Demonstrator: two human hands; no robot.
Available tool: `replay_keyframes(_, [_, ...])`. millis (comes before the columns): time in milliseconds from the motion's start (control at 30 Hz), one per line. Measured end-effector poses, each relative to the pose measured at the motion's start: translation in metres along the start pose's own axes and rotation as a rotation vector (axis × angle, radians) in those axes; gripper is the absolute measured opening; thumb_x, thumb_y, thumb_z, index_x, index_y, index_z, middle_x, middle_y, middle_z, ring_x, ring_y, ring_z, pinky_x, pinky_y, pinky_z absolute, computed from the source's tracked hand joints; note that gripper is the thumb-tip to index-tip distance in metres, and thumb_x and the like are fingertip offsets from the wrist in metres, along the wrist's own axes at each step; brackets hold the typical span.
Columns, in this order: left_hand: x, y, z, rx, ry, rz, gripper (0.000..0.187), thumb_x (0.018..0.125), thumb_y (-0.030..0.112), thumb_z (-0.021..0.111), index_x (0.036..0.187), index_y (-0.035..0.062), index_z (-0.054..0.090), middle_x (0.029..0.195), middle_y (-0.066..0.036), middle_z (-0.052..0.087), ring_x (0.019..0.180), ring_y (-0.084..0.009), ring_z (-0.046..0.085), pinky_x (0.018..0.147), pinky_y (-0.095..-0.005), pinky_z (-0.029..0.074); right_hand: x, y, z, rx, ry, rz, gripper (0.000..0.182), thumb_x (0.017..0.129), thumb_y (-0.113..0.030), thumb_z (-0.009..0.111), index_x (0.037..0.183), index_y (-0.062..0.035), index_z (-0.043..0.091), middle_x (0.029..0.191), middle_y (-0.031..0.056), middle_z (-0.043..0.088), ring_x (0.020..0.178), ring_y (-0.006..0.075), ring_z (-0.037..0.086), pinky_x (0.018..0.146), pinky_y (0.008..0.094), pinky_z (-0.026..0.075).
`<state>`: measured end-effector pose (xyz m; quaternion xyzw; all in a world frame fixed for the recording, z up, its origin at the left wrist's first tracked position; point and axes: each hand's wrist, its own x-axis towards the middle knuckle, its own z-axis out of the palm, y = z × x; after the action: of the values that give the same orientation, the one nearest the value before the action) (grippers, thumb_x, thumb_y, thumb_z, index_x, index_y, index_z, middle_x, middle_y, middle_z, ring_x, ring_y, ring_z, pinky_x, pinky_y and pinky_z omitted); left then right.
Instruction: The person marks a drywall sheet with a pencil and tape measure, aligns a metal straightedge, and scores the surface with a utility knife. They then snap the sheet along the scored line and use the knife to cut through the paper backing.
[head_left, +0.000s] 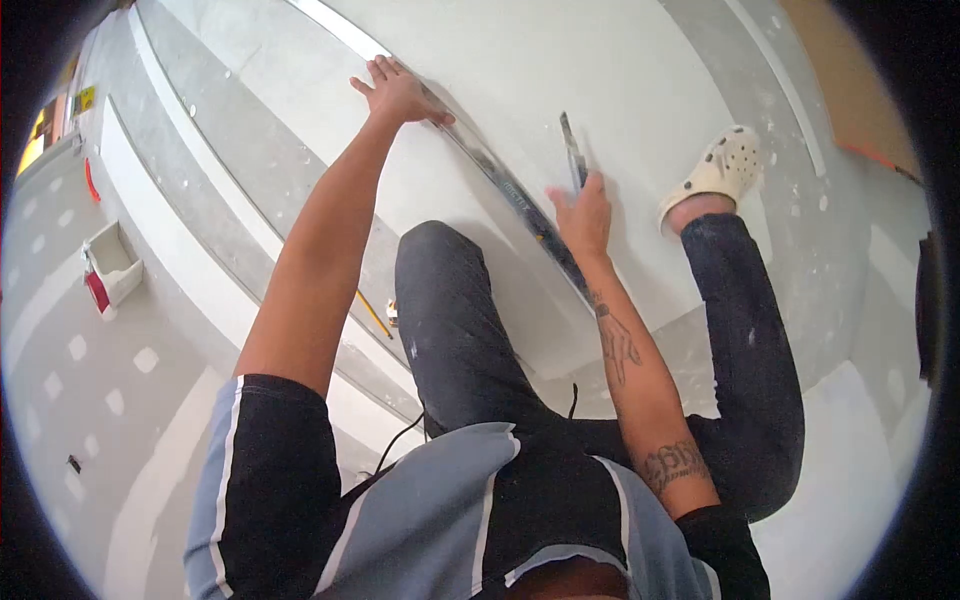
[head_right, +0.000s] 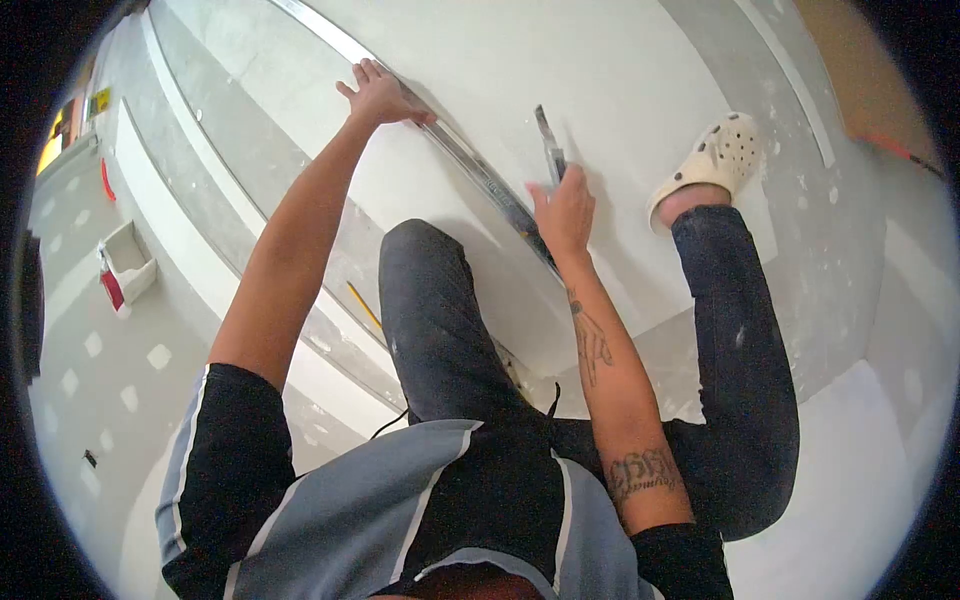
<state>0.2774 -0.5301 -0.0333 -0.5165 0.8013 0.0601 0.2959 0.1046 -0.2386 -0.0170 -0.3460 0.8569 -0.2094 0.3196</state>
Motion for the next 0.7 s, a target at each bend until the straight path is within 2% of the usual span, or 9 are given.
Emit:
replay_keyframes(33, [-0.002, 0.000, -0.002, -0.003, 0.008, -0.018, 0.148, 0.043, 0.064, 0.086, 0.145, -0.0135, 0.012, 0.152, -0.033, 0.013, 0.144, -0.0451, 0.006, 0.106, -0.0717, 0.007, 0.013, -0.015, -0.005, -0.005, -0.007, -0.006, 0.051, 0.080, -0.029, 0.074, 0.112, 0.0000, 0.047, 0.104, 0.0209, 0.058, 0.097, 0.0388, 0.058, 0.082, 0.0480, 0.042])
replay_keyframes(100, [-0.004, 0.003, -0.006, -0.022, 0.012, -0.015, 0.148, 0.044, 0.064, 0.086, 0.145, -0.0135, 0.012, 0.152, -0.033, 0.012, 0.144, -0.0453, 0.006, 0.107, -0.0709, 0.008, 0.045, -0.046, -0.004, 0.062, -0.036, -0.160, 0.034, 0.092, -0.028, 0.059, 0.107, 0.0012, 0.053, 0.101, 0.0238, 0.059, 0.094, 0.0419, 0.058, 0.080, 0.0498, 0.046])
replay_keyframes(167, [-0.010, 0.001, -0.011, -0.034, 0.020, -0.024, 0.148, 0.044, 0.064, 0.086, 0.145, -0.0135, 0.012, 0.152, -0.033, 0.012, 0.144, -0.0454, 0.006, 0.107, -0.0700, 0.009, 0.082, -0.079, 0.009, 0.071, 0.013, -0.347, 0.034, 0.095, -0.030, 0.052, 0.108, 0.0014, 0.055, 0.101, 0.0242, 0.060, 0.094, 0.0426, 0.060, 0.080, 0.0501, 0.048])
replay_keyframes(267, [-0.017, 0.003, -0.020, -0.014, -0.026, -0.027, 0.145, 0.047, 0.065, 0.085, 0.145, -0.0129, 0.012, 0.153, -0.032, 0.012, 0.144, -0.0447, 0.006, 0.110, -0.0664, 0.012, 0.133, -0.143, 0.038, 0.016, 0.011, -0.452, 0.033, 0.095, -0.026, 0.052, 0.113, 0.0004, 0.055, 0.105, 0.0251, 0.061, 0.094, 0.0425, 0.061, 0.080, 0.0495, 0.049])
replay_keyframes(367, [-0.016, 0.000, -0.014, -0.041, -0.030, -0.051, 0.147, 0.046, 0.068, 0.083, 0.146, -0.0118, 0.010, 0.153, -0.031, 0.011, 0.144, -0.0444, 0.006, 0.110, -0.0665, 0.012, 0.175, -0.196, 0.068, 0.039, -0.121, -0.535, 0.037, 0.094, -0.023, 0.052, 0.121, 0.0015, 0.050, 0.105, 0.0255, 0.062, 0.093, 0.0420, 0.063, 0.080, 0.0491, 0.050])
replay_keyframes(433, [-0.014, -0.002, -0.019, -0.078, -0.058, -0.045, 0.146, 0.047, 0.066, 0.084, 0.146, -0.0116, 0.010, 0.154, -0.030, 0.011, 0.144, -0.0433, 0.006, 0.111, -0.0643, 0.012, 0.200, -0.230, 0.090, -0.131, -0.104, -0.625, 0.045, 0.091, -0.018, 0.053, 0.129, 0.0009, 0.041, 0.103, 0.0248, 0.065, 0.092, 0.0414, 0.064, 0.081, 0.0490, 0.052])
replay_keyframes(467, [-0.015, -0.001, -0.025, -0.094, -0.087, -0.056, 0.145, 0.046, 0.063, 0.085, 0.146, -0.0118, 0.011, 0.154, -0.030, 0.011, 0.144, -0.0430, 0.005, 0.112, -0.0627, 0.011, 0.206, -0.245, 0.095, -0.131, -0.088, -0.653, 0.045, 0.091, -0.018, 0.053, 0.129, 0.0009, 0.041, 0.103, 0.0248, 0.065, 0.092, 0.0414, 0.064, 0.081, 0.0490, 0.052])
replay_keyframes(533, [-0.014, -0.004, -0.023, -0.091, -0.081, -0.051, 0.146, 0.045, 0.061, 0.086, 0.146, -0.0122, 0.011, 0.153, -0.031, 0.011, 0.144, -0.0434, 0.006, 0.113, -0.0616, 0.010, 0.213, -0.277, 0.104, -0.106, -0.116, -0.589, 0.041, 0.092, -0.021, 0.051, 0.128, -0.0038, 0.044, 0.090, 0.0246, 0.067, 0.082, 0.0435, 0.065, 0.077, 0.0515, 0.051])
replay_keyframes(700, [-0.016, -0.002, -0.028, -0.102, -0.083, -0.040, 0.145, 0.046, 0.062, 0.085, 0.146, -0.0126, 0.011, 0.153, -0.032, 0.012, 0.144, -0.0445, 0.005, 0.113, -0.0609, 0.010, 0.226, -0.304, 0.119, -0.203, -0.278, -0.635, 0.039, 0.089, -0.011, 0.047, 0.127, -0.0038, 0.050, 0.093, 0.0264, 0.066, 0.090, 0.0402, 0.067, 0.077, 0.0478, 0.054])
